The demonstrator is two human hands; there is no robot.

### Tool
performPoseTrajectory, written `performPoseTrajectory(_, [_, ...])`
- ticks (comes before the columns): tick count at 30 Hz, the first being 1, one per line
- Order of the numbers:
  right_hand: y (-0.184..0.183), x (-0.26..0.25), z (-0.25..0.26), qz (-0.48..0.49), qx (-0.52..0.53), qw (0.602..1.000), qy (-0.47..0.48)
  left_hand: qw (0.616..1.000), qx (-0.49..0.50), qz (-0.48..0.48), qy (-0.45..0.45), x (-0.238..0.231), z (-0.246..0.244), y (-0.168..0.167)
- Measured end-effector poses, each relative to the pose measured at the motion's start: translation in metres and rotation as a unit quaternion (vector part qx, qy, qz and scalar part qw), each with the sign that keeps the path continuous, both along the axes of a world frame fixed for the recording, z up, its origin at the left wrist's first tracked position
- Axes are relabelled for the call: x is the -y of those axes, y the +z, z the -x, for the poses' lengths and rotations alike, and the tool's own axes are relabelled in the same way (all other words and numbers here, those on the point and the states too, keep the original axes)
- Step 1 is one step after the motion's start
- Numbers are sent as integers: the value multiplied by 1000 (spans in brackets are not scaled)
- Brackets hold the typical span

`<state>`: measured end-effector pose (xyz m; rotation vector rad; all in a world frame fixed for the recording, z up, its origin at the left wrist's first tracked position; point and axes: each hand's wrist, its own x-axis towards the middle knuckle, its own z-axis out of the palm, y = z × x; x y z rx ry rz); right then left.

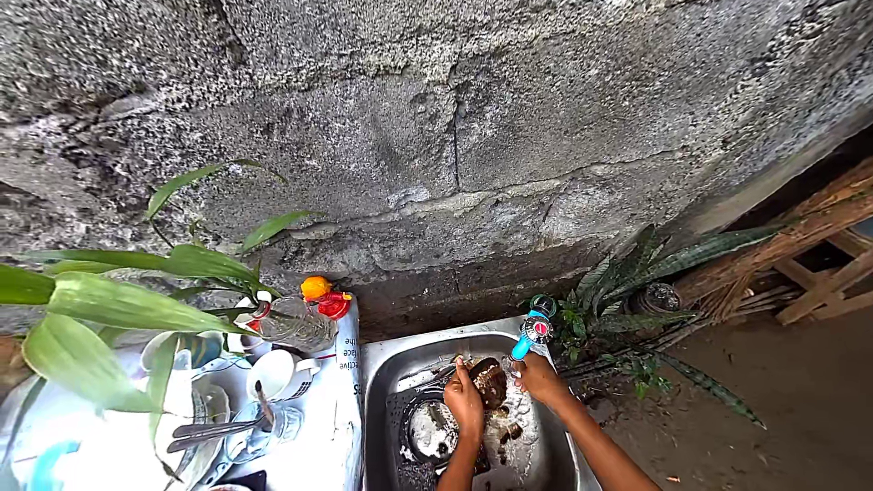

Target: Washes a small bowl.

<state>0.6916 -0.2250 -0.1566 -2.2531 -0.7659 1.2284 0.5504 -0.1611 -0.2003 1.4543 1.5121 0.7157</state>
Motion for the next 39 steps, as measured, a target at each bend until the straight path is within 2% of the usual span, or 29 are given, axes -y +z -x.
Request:
performPoseTrajectory(3, [9, -11, 12, 67, 109, 990, 55, 999, -29, 1, -18, 2, -3, 3])
performPoseTrajectory(6, [25, -17, 44, 46, 169, 979, 100, 993, -105, 0, -56, 3, -7, 11])
performPoseTrajectory(9, [26, -18, 58, 29, 171, 979, 106, 990, -130, -2, -61, 9, -10, 10])
performPoseTrajectory(12, [9, -16, 38, 4, 188, 981, 37, 992, -123, 4, -32, 6, -13, 15])
performPoseTrajectory(15, [19, -14, 40, 32, 192, 979, 58, 993, -116, 6, -21, 1, -11, 18])
performPoseTrajectory(19, [4, -13, 28, 55, 180, 982, 13, 994, -98, -28, -37, 9, -13, 19])
performPoseTrajectory(24, [10, -6, 28, 85, 197, 976, 26, 991, -112, -21, -66, 10, -17, 24])
performPoseTrajectory(29, [15, -8, 28, 76, 220, 972, -46, 992, -103, -30, -67, 7, -31, 30])
performPoseTrajectory(34, [18, -7, 39, 80, 225, 971, 10, 986, -143, -21, -83, 0, -27, 27])
performPoseTrajectory(37, [8, -5, 32, 78, 203, 976, 0, 980, -165, -9, -111, 8, -25, 30])
performPoseTrajectory(39, [15, -9, 46, 47, 195, 980, 7, 980, -170, 5, -105, 4, -27, 23])
